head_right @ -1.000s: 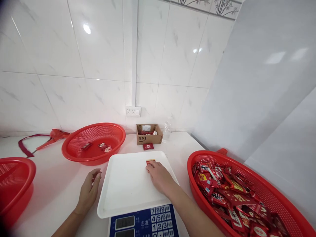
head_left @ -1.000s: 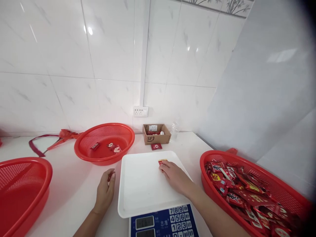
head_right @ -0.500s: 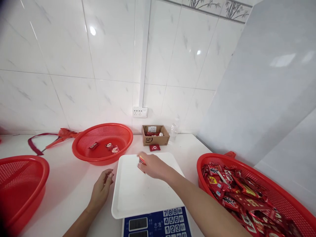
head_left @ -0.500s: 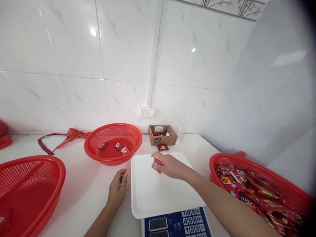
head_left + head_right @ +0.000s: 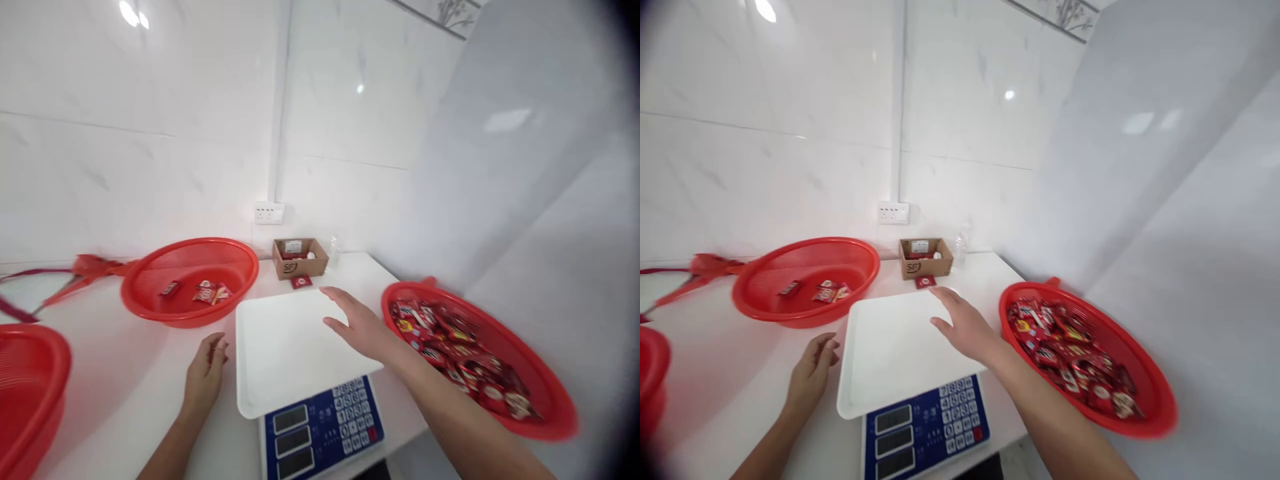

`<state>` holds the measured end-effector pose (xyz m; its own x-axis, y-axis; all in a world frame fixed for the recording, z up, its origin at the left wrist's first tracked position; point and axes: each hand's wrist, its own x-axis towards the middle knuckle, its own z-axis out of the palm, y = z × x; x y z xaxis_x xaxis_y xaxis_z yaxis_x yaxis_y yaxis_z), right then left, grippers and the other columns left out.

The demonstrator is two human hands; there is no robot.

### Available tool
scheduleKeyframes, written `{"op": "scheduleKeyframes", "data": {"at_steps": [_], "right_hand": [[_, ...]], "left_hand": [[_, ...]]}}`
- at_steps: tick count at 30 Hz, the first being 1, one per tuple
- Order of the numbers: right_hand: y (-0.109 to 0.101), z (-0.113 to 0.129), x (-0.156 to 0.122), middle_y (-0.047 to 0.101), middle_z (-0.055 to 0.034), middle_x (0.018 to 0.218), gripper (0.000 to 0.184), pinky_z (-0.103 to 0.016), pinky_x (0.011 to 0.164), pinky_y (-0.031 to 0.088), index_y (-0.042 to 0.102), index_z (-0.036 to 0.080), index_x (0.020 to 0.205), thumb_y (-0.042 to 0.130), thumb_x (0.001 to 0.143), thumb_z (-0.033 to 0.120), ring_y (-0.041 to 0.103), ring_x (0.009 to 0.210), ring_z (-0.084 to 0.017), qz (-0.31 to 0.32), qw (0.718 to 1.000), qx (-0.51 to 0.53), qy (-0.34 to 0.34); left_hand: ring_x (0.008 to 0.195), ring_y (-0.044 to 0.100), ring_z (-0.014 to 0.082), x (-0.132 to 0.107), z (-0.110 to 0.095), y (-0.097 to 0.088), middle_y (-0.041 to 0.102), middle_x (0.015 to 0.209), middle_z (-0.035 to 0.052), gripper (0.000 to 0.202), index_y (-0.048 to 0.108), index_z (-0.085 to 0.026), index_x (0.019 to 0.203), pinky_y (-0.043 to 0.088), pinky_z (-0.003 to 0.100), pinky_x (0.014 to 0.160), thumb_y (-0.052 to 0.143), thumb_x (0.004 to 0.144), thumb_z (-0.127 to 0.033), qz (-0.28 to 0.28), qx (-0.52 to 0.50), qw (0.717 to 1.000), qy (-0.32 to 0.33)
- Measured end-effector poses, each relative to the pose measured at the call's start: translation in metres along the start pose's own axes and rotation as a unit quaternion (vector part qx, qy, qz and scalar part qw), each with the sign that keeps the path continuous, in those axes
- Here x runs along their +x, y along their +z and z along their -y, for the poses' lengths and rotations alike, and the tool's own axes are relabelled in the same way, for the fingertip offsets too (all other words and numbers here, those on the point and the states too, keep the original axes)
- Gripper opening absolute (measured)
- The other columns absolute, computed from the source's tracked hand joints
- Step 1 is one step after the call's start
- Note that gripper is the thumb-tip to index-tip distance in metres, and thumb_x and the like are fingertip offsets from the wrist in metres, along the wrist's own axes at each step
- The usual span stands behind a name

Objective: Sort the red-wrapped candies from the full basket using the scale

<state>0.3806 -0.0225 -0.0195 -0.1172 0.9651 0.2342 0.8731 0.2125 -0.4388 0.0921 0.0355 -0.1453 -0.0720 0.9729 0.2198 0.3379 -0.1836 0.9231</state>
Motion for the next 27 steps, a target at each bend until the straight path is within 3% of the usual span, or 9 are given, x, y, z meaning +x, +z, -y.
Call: {"op": "scheduleKeyframes", "data": {"at_steps": [4,7,9,12,16,20,27], "right_hand": [[-0.036,-0.063,-0.056,0.036,-0.0074,0.145,0.052,-0.038,0.11,0.026,0.036,0.019,0.139,0.045,0.088,0.027,0.031,0.134,-0.021,0.016,0.976,-0.108,0.186],[-0.061,-0.099,-0.097,0.038,-0.0121,0.143,0.053,-0.044,0.106,0.031,0.04,0.018,0.138,0.048,0.086,0.027,0.036,0.131,-0.029,0.055,0.947,-0.131,0.289],[-0.069,-0.117,-0.117,0.043,-0.013,0.14,0.056,-0.044,0.102,0.036,0.042,0.018,0.137,0.053,0.083,0.03,0.043,0.126,-0.031,0.098,0.929,-0.126,0.333],[-0.068,-0.135,-0.129,0.045,-0.0101,0.139,0.059,-0.039,0.103,0.035,0.043,0.018,0.137,0.056,0.082,0.034,0.044,0.125,-0.028,0.158,0.918,-0.101,0.348],[-0.054,-0.144,-0.118,0.04,-0.0118,0.143,0.06,-0.041,0.103,0.035,0.039,0.02,0.139,0.057,0.084,0.035,0.043,0.125,-0.029,0.195,0.909,-0.092,0.358],[-0.043,-0.139,-0.105,0.046,-0.0127,0.135,0.046,-0.05,0.097,0.04,0.045,0.02,0.132,0.053,0.09,0.037,0.051,0.116,-0.027,0.194,0.898,-0.112,0.378],[-0.04,-0.13,-0.103,0.052,-0.009,0.125,0.036,-0.046,0.091,0.045,0.051,0.018,0.123,0.053,0.091,0.034,0.055,0.107,-0.023,0.163,0.907,-0.122,0.368]], "left_hand": [[0.067,0.06,0.0192,0.001,0.001,0.003,0.061,0.085,0.0035,0.046,0.052,-0.02,0.103,0.052,0.036,0.068,0.041,0.077,-0.056,0.011,0.031,0.999,-0.015],[0.071,0.061,0.0207,0.001,0.002,0.006,0.061,0.089,0.0042,0.047,0.052,-0.021,0.106,0.051,0.037,0.07,0.04,0.078,-0.056,0.032,0.037,0.998,-0.033],[0.074,0.062,0.0223,-0.001,0.001,0.007,0.061,0.093,0.0052,0.047,0.052,-0.021,0.107,0.05,0.039,0.071,0.041,0.079,-0.057,0.043,0.037,0.998,-0.039],[0.076,0.062,0.0239,-0.003,-0.002,0.007,0.062,0.095,0.0063,0.045,0.052,-0.022,0.107,0.049,0.04,0.072,0.04,0.08,-0.056,0.045,0.054,0.997,-0.044],[0.075,0.062,0.0236,-0.004,-0.007,0.007,0.061,0.09,0.0052,0.043,0.053,-0.021,0.106,0.05,0.04,0.071,0.04,0.081,-0.054,0.034,0.056,0.996,-0.057],[0.073,0.061,0.0218,-0.005,-0.01,0.006,0.061,0.087,0.0034,0.042,0.053,-0.021,0.106,0.05,0.039,0.073,0.041,0.08,-0.053,0.025,0.045,0.996,-0.067],[0.071,0.06,0.0203,-0.006,-0.014,0.006,0.061,0.083,0.0024,0.042,0.056,-0.021,0.101,0.05,0.036,0.071,0.041,0.079,-0.053,0.025,0.049,0.996,-0.069]]}}
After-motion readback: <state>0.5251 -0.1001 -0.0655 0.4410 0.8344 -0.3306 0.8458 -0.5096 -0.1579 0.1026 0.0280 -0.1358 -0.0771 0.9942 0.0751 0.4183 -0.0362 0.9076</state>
